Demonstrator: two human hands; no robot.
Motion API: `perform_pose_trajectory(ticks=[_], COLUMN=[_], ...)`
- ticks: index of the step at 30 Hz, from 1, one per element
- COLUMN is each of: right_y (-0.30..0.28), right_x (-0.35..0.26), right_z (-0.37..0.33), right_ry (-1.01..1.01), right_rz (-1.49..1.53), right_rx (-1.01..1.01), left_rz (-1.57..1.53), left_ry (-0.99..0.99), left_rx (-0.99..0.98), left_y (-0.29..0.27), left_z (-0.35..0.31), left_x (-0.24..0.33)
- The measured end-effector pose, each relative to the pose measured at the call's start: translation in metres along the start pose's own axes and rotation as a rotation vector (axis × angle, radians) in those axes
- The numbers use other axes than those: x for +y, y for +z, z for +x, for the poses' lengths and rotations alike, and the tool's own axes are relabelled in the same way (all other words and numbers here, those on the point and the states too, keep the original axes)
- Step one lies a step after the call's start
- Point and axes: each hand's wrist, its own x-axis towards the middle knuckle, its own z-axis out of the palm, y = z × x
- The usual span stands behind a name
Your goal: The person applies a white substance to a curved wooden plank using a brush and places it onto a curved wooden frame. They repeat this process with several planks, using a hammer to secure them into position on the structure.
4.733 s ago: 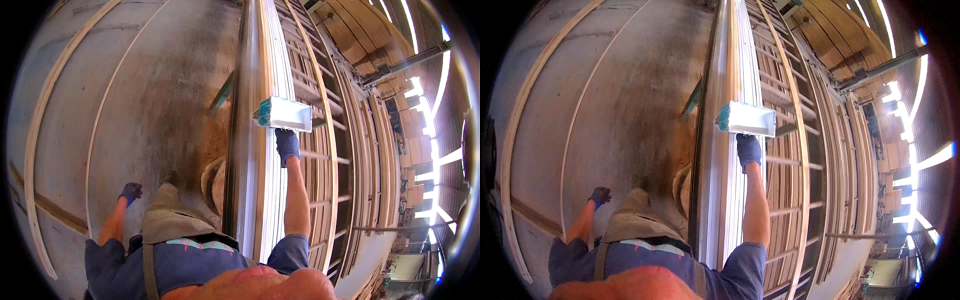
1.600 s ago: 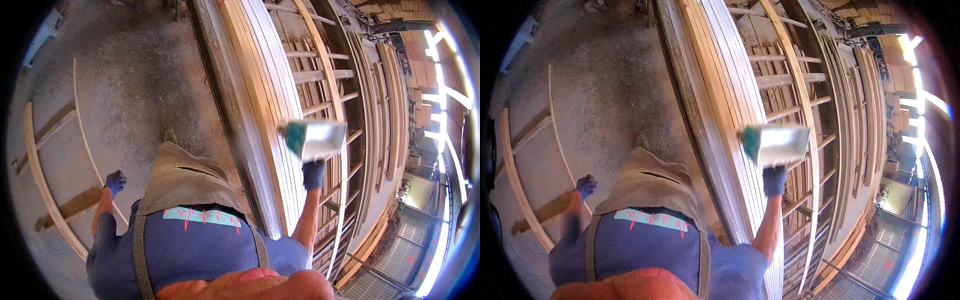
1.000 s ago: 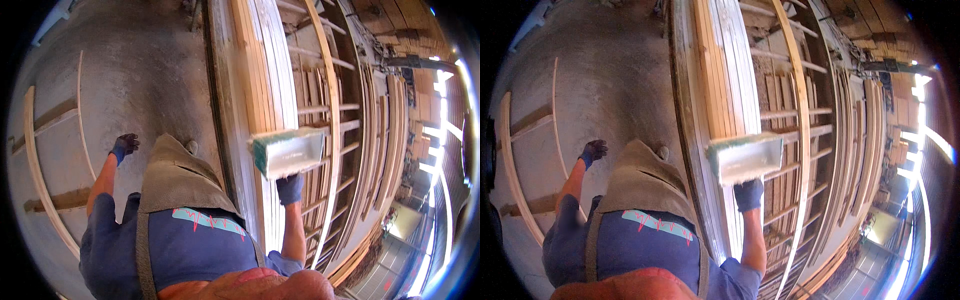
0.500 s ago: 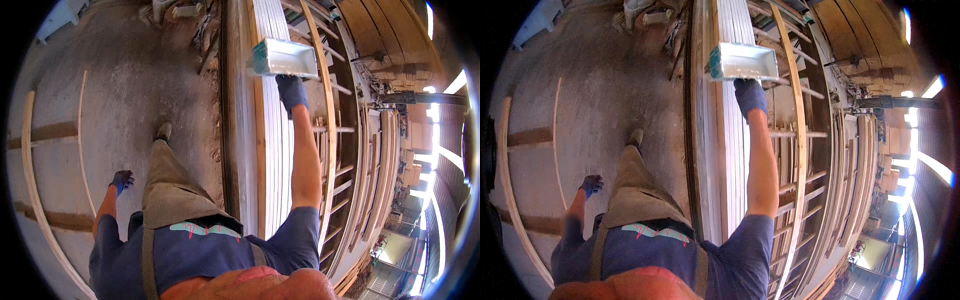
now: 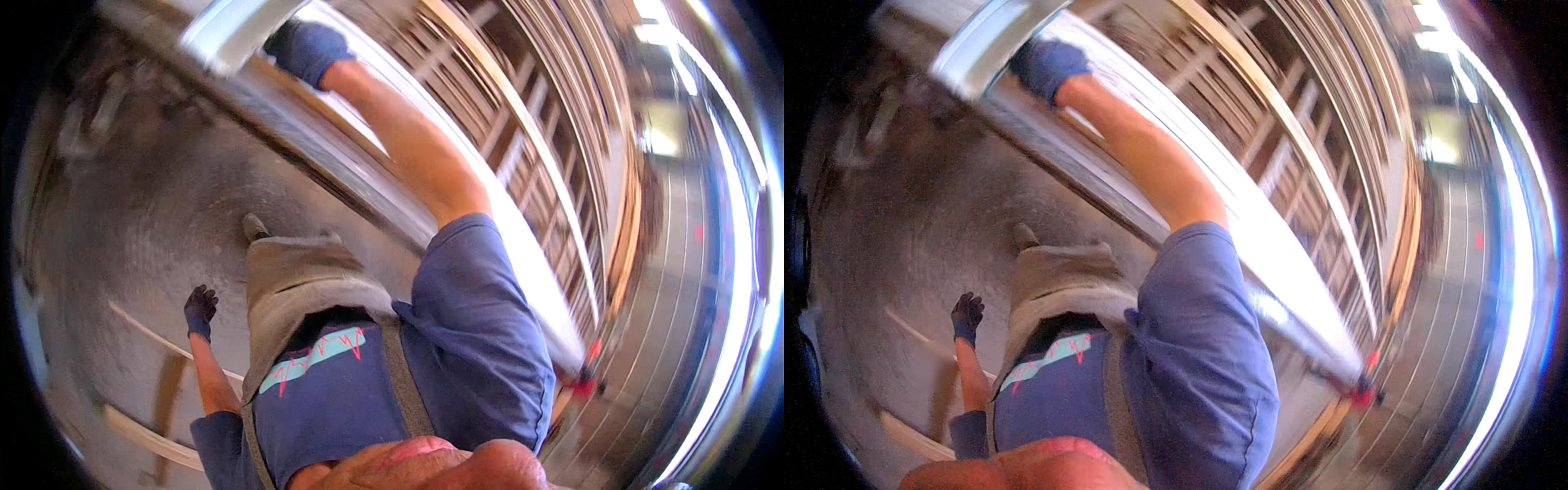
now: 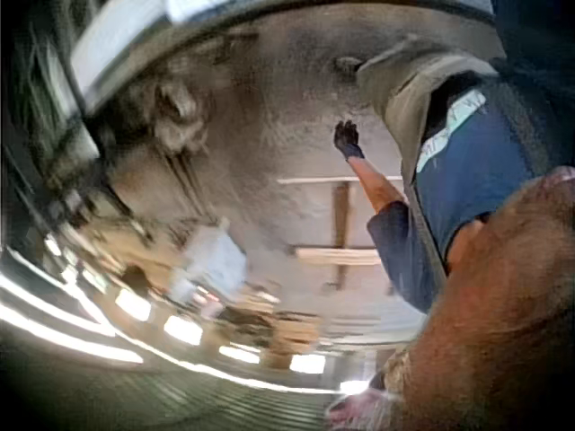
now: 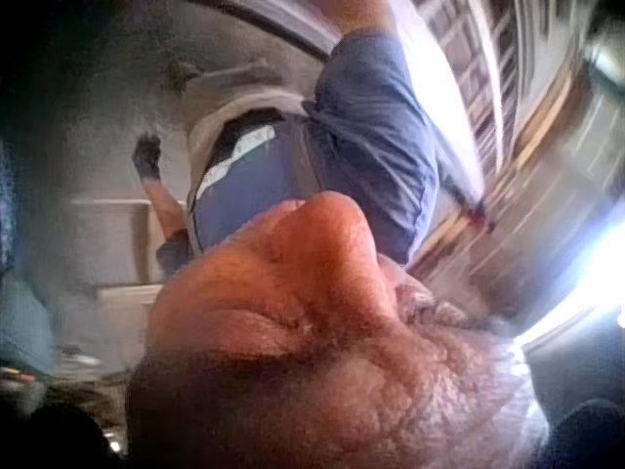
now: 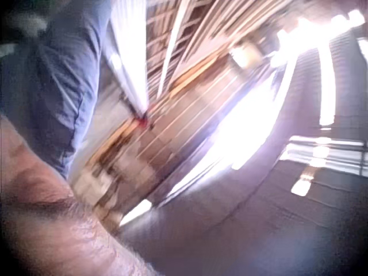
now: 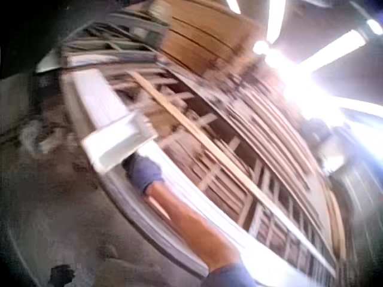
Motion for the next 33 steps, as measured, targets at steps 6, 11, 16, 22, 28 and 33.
perform_pose_trajectory(ticks=[6,11,16,22,28,33], right_y=[-0.076,-0.093,-0.117,-0.136,-0.093,-0.076], right_x=[0.055,0.107,0.118,0.191,0.247,0.2], right_z=[-0.336,-0.616,-0.842,-0.875,-0.783,-0.575], right_ry=[0.536,1.073,1.306,1.739,1.023,0.786], right_rz=[-0.08,0.193,-0.091,0.119,-0.252,0.263], right_rx=[-0.229,0.098,0.133,0.342,0.014,0.326], left_rz=[0.698,2.235,1.057,0.646,0.686,0.44], left_ry=[0.08,0.941,0.423,0.067,-0.02,-0.079], left_rx=[-0.413,-0.633,-0.546,-0.186,-0.224,-0.038], left_y=[0.007,0.059,0.078,0.189,0.139,0.109], left_z=[0.053,0.068,0.104,-0.02,-0.05,-0.067], left_x=[-0.013,0.036,0.057,0.055,0.012,-0.015])
